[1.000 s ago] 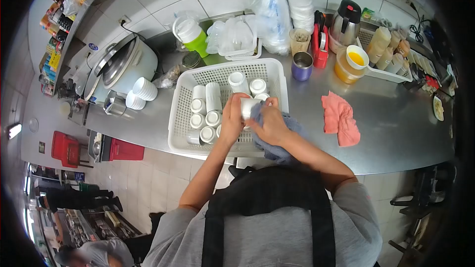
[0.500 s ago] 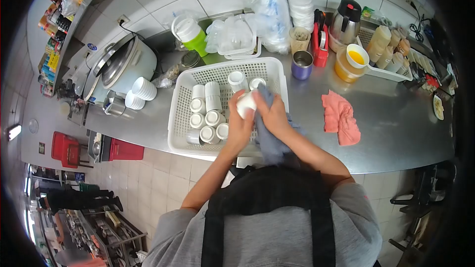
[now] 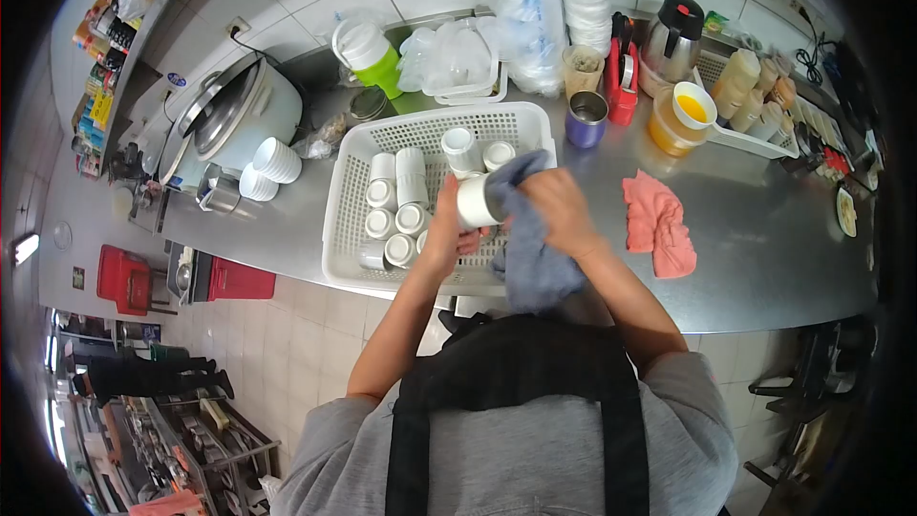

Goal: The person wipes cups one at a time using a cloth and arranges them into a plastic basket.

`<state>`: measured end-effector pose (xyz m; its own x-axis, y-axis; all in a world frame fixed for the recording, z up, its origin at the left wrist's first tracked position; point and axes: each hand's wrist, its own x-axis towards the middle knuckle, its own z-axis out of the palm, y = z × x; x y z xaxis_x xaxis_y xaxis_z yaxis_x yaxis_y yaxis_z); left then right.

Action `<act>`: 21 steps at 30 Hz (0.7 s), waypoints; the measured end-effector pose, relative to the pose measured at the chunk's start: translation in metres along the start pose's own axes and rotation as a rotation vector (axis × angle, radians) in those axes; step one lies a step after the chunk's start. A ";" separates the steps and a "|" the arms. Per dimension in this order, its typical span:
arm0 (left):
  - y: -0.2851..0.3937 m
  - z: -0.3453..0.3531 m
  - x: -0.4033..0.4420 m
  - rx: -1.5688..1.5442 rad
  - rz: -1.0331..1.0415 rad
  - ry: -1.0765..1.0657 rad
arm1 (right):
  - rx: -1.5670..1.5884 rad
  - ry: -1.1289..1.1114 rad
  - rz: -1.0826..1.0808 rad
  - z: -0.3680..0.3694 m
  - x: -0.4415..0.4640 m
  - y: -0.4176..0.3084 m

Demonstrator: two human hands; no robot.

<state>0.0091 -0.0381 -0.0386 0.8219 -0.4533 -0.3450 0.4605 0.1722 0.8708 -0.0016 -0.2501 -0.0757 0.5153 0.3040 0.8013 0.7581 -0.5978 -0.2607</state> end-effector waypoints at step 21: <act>-0.034 -0.081 0.074 1.429 0.691 0.452 | 0.348 0.440 0.857 -0.041 -0.002 -0.013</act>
<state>0.0812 -0.0067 -0.1219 0.8702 -0.3185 0.3759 -0.4629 -0.7898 0.4023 -0.0284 -0.2734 -0.0519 0.7991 -0.4654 0.3806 0.3145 -0.2159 -0.9244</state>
